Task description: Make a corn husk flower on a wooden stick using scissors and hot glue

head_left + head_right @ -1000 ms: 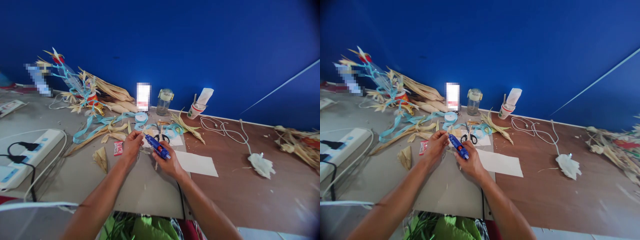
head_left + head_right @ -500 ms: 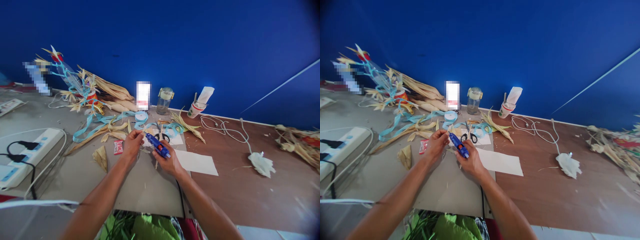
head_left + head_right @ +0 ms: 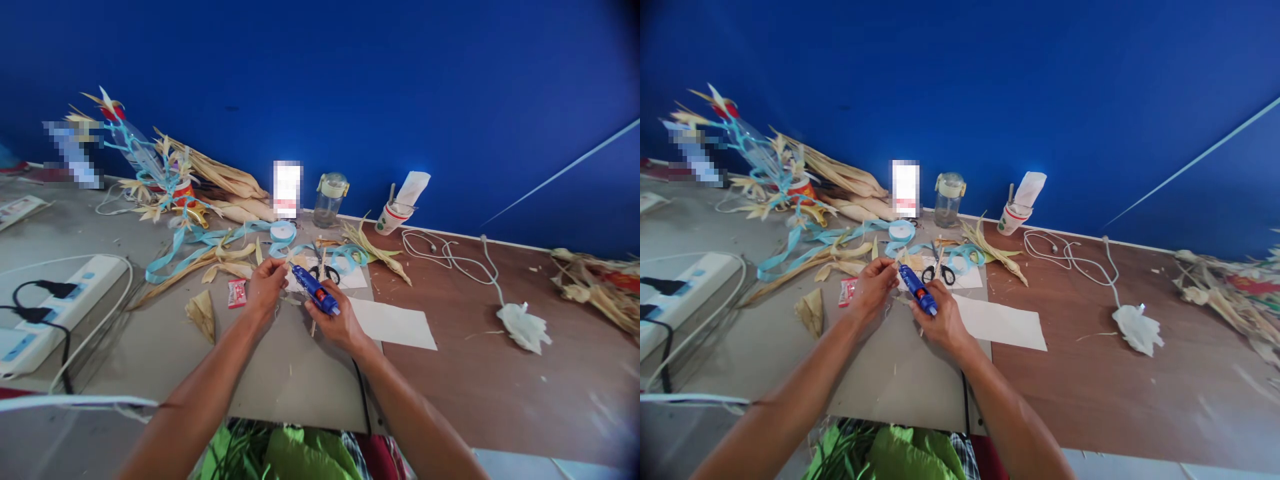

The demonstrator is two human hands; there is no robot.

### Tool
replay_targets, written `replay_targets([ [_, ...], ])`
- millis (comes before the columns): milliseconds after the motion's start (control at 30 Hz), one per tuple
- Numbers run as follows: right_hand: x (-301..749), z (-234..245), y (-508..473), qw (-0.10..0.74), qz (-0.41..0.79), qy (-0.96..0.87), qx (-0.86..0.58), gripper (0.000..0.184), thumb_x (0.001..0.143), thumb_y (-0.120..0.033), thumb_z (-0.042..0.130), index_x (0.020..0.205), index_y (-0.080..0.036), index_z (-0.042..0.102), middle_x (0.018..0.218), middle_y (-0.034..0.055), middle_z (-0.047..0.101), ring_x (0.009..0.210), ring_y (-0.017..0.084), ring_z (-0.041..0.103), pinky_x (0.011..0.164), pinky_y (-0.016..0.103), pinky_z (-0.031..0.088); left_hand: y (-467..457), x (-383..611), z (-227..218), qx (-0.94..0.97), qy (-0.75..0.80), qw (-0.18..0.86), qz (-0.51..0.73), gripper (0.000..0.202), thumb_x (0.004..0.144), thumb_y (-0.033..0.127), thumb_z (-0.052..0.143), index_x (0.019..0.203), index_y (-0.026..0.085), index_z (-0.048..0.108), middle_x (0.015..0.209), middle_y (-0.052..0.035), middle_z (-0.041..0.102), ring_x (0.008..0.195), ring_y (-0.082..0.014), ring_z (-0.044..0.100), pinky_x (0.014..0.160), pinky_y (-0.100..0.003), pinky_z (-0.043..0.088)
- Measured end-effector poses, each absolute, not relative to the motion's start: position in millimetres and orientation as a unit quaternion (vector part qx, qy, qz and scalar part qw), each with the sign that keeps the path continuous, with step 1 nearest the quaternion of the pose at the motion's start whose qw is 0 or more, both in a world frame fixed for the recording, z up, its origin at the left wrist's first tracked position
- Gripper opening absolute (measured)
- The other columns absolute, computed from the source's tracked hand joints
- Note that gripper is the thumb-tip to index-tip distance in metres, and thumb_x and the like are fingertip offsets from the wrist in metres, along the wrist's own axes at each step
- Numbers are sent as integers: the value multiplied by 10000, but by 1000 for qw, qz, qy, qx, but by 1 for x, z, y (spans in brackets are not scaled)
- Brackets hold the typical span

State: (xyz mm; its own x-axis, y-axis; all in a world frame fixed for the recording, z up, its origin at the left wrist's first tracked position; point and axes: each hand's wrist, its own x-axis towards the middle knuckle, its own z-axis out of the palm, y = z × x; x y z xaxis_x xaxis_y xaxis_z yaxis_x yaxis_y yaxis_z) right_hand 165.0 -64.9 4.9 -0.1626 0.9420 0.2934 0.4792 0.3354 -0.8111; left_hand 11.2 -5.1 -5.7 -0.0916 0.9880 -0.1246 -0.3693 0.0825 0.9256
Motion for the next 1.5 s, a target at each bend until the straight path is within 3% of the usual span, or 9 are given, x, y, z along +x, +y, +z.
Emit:
replay_targets([
  [967,165,4,-65,382,240,-728,-517,198,820,-314,541,678,-202,463,744,30,511,692,160,491,649,277,414,-3,10,-8,345,452,580,583,161,628,253,701,666,153,581,561,58,484,458,-40,377,460,-186,317],
  [1500,169,5,-64,401,264,-708,-518,133,806,-292,552,732,-195,499,754,21,521,684,152,494,628,261,412,-4,8,-8,343,450,592,574,181,633,275,721,681,155,594,556,59,478,456,-40,388,461,-187,325],
])
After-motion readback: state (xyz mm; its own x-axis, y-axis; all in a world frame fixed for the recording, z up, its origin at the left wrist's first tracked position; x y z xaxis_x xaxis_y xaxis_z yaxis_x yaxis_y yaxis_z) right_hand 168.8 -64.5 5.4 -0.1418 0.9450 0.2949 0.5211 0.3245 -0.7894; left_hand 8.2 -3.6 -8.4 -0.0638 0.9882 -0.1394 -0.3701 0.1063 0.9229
